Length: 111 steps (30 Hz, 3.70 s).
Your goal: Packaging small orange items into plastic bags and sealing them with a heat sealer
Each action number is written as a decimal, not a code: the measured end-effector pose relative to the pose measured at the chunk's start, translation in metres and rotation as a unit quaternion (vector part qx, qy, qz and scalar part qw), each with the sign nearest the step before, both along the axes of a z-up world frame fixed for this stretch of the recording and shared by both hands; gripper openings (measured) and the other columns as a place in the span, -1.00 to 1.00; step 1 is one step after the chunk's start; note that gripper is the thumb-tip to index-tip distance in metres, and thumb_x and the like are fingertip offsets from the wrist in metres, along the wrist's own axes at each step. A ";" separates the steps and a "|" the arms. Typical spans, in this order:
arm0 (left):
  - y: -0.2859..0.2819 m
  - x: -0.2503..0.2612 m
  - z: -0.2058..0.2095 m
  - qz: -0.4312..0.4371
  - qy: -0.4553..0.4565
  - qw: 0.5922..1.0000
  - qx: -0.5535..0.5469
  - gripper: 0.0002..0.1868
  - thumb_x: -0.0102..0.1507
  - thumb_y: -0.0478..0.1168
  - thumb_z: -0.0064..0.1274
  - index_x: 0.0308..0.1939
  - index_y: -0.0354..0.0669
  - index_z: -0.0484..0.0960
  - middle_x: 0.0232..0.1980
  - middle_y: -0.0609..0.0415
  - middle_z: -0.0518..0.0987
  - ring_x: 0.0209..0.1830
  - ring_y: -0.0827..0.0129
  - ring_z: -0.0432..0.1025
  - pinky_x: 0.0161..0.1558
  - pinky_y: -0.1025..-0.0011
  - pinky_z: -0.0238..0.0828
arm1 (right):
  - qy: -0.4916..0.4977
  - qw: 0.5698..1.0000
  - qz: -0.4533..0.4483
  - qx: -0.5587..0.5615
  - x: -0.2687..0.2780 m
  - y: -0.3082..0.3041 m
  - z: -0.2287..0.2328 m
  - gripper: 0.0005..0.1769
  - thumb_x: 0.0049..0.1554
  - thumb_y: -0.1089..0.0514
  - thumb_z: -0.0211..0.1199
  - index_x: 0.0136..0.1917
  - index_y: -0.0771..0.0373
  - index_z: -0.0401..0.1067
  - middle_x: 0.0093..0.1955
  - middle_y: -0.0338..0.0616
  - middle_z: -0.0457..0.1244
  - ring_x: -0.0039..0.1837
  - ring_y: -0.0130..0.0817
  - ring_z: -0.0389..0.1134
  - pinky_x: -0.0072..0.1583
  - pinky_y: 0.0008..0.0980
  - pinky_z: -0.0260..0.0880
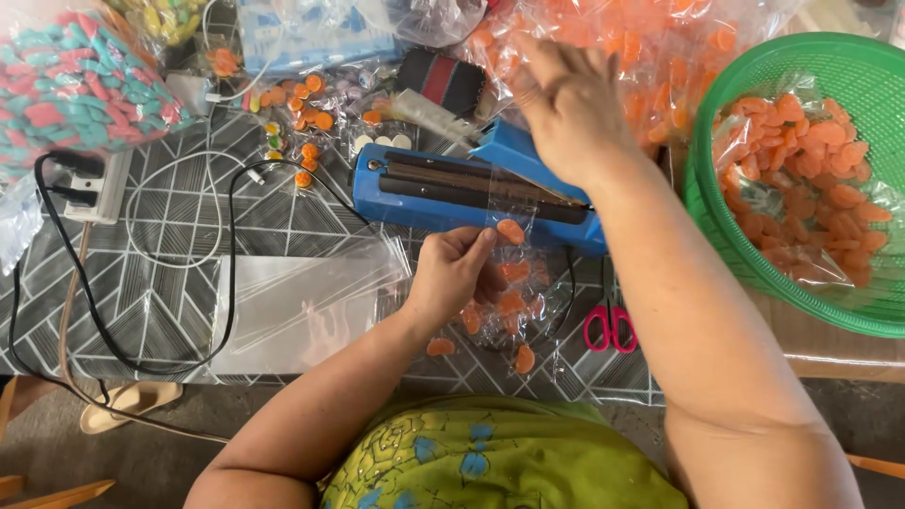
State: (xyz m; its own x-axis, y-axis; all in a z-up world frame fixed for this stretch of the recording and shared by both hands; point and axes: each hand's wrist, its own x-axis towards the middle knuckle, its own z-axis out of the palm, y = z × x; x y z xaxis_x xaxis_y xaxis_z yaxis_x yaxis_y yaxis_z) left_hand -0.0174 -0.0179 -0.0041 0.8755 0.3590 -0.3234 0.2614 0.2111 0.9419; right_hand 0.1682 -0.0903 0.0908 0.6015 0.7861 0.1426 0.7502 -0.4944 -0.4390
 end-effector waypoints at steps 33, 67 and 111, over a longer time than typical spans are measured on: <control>0.011 0.003 -0.002 -0.038 0.013 0.988 -0.151 -0.66 0.37 -0.10 0.01 -0.14 -0.42 0.53 -0.43 -0.33 0.68 -0.67 0.10 0.55 -0.65 0.37 0.50 | 0.102 0.985 -0.049 -0.131 -0.008 0.032 -0.030 0.00 0.18 -0.55 -0.49 0.63 0.06 0.06 0.51 0.23 0.10 0.58 0.23 -0.11 0.50 0.28 -0.29; 0.012 0.006 -0.003 -0.030 0.025 0.991 -0.125 -0.73 0.30 -0.24 0.12 0.02 -0.34 0.58 -0.22 -0.17 0.72 -0.54 0.09 0.64 -0.57 0.39 0.61 | 0.054 0.994 -0.020 -0.091 -0.001 0.030 -0.045 -0.04 0.27 -0.53 -0.39 0.48 0.21 0.32 0.32 0.19 0.30 0.42 0.23 0.15 0.44 0.17 -0.07; 0.003 -0.004 -0.014 0.014 -0.095 0.993 -0.070 -0.66 0.36 -0.23 0.09 -0.01 -0.58 0.62 -0.36 -0.35 0.69 -0.64 0.01 0.59 -0.64 0.20 0.59 | -0.204 0.968 -0.043 -0.139 -0.091 -0.050 -0.082 -0.34 0.28 0.06 -0.03 0.63 -0.29 0.12 -0.23 -0.23 0.38 -0.28 -0.07 0.47 -0.19 -0.02 0.54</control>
State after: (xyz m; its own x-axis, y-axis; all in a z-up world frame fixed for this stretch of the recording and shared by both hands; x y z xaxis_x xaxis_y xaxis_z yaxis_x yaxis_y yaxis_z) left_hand -0.0218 -0.0149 -0.0180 0.9159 0.3471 -0.2014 0.0732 0.3490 0.9343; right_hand 0.0772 -0.1405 0.0086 0.6050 0.7776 0.1709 0.7838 -0.6195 0.0439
